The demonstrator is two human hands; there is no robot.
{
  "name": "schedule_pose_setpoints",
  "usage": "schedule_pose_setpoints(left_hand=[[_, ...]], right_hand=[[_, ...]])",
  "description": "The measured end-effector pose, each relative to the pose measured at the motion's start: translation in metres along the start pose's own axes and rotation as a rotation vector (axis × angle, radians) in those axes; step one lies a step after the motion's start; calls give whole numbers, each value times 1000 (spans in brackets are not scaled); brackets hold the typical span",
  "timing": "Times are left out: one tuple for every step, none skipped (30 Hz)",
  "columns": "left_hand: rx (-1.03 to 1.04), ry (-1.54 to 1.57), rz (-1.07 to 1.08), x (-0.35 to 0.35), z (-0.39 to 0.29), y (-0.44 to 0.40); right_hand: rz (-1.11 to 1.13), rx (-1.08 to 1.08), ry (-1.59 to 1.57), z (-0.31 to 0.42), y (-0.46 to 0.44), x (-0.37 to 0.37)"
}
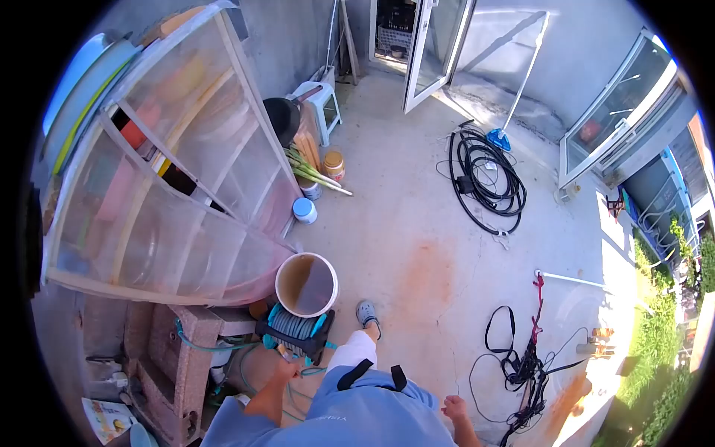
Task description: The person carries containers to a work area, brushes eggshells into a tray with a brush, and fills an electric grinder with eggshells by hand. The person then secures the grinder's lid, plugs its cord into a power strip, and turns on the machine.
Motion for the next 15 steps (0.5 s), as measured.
schedule_pose_setpoints(left_hand=[[43,59,-9,5,-22,-3],[63,108,-11,11,-25,11],[-37,93,119,21,-95,7],[-12,91,151,14,-158,-16],[95,113,127,6,-216,-51],[194,127,105,0,-264,-82],[200,127,117,5,-296,-102],[207,130,122,8,-327,-124],[300,87,74,11,-358,-150],[383,65,5,14,-381,-181],[368,79,-5,14,-398,-205],[392,100,-17,13,-418,-224],[409,127,-28,13,-433,-240],[375,155,-35,11,-443,-252],[334,163,-107,2,-451,-261]], right_hand=[[8,-51,113,15,21,4],[15,-76,162,19,4,6],[0,-12,233,75,16,-6],[6,-6,270,99,-4,-1],[6,7,297,123,-20,2],[6,17,320,146,-36,2],[6,22,345,167,-52,0],[13,18,370,189,-72,1],[21,4,400,211,-92,1],[35,-14,438,233,-115,0],[54,-37,487,254,-139,0],[77,-70,546,277,-167,-1],[101,-111,615,303,-197,-3],[140,-174,708,328,-232,-6],[179,-259,817,355,-272,-13]])
Point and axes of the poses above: each hand's wrist, its own y-axis away from the middle knuckle, its own x-axis out of the palm, z = x × y, the point moved 9 cm from there along -y, towards the middle knuckle, and after that the axes turned 8 degrees about -y, right-handed, at the moved point
